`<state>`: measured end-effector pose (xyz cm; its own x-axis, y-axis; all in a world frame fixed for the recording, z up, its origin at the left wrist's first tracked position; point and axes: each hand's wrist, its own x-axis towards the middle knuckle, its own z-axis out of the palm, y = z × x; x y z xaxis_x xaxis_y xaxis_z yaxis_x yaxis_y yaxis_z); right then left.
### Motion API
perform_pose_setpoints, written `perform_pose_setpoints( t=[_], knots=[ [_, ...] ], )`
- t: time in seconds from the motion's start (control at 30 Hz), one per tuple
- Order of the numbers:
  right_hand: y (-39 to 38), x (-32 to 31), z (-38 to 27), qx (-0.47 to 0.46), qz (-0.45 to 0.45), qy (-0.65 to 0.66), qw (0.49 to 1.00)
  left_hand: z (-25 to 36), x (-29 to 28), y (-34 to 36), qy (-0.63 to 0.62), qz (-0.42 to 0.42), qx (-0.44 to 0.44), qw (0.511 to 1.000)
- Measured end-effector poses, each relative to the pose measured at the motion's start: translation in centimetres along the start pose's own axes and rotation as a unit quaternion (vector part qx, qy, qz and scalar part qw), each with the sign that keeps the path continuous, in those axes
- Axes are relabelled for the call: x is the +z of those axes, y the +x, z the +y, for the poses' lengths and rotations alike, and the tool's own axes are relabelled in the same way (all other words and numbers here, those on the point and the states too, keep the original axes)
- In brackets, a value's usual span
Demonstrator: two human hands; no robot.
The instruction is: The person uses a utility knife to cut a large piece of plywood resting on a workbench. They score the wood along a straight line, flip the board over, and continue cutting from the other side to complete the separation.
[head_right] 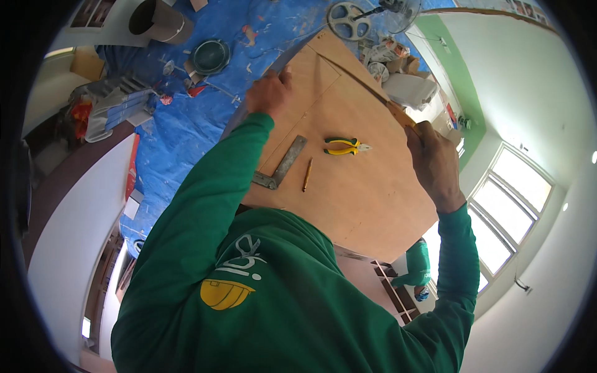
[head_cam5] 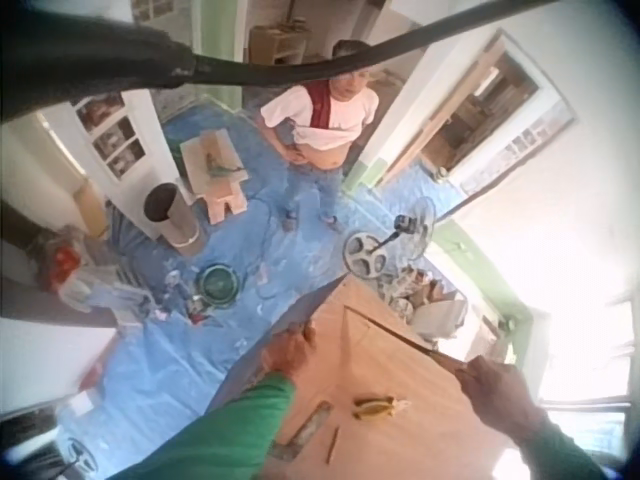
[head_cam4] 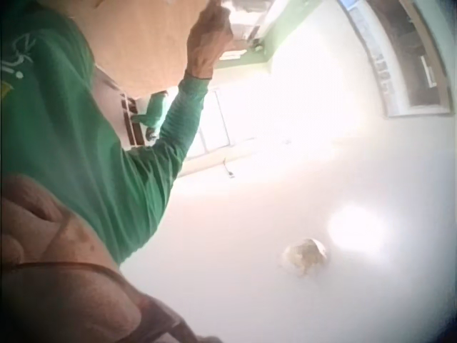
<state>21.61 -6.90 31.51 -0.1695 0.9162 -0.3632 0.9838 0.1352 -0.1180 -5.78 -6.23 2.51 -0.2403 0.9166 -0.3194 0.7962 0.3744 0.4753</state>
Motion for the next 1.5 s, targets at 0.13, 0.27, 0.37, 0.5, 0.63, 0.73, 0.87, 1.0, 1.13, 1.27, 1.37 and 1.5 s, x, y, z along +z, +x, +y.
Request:
perform_pose_setpoints(
  t=[0.13, 0.27, 0.37, 0.5, 0.63, 0.73, 0.87, 1.0, 1.13, 1.27, 1.37, 1.5],
  knots=[
    [-0.4, 0.0, 1.0, -0.011, -0.011, 0.019, 1.000, 0.1, -0.4, 0.2, 0.002, -0.028, -0.018, 0.999],
    [2.2, -2.3, -0.7, -0.029, -0.037, -0.070, 0.996, -0.2, 0.1, 0.2, 0.029, 0.013, 0.016, 0.999],
    [6.5, -0.1, -2.6, -0.123, -0.049, -0.156, 0.979, -0.2, -0.1, 0.1, 0.029, 0.025, 0.010, 0.999],
    [16.9, 12.5, 1.5, -0.202, -0.112, -0.217, 0.949, 0.1, 0.4, 0.0, 0.026, 0.023, 0.021, 0.999],
    [17.7, 5.6, -2.1, -0.272, -0.122, -0.204, 0.932, 0.1, -0.4, -0.1, 0.017, 0.002, -0.015, 1.000],
    [15.7, -1.6, -3.8, -0.382, -0.107, -0.255, 0.882, 0.3, -0.9, -0.2, -0.008, -0.035, -0.040, 0.999],
    [17.2, 6.4, -2.0, -0.191, -0.190, -0.230, 0.935, 0.3, -0.9, 0.2, -0.019, -0.068, -0.016, 0.997],
    [14.4, 3.7, -2.9, -0.100, -0.160, -0.221, 0.957, 0.7, -0.7, 1.3, 0.007, -0.062, -0.015, 0.998],
    [2.4, -14.4, -4.6, 0.077, -0.133, 0.007, 0.988, -0.5, 0.1, 0.1, -0.007, -0.071, -0.036, 0.997],
    [-12.0, -15.3, -0.6, 0.207, 0.072, 0.005, 0.976, -0.3, -0.1, 0.1, -0.030, -0.043, -0.009, 0.999],
    [-20.8, -3.3, 5.9, 0.314, 0.109, 0.138, 0.933, -1.2, 1.5, 1.4, -0.048, -0.074, 0.013, 0.996],
    [-25.6, 18.3, 4.8, 0.320, 0.186, 0.080, 0.926, -12.5, 4.0, 8.4, -0.158, -0.140, 0.096, 0.973]
  ],
)
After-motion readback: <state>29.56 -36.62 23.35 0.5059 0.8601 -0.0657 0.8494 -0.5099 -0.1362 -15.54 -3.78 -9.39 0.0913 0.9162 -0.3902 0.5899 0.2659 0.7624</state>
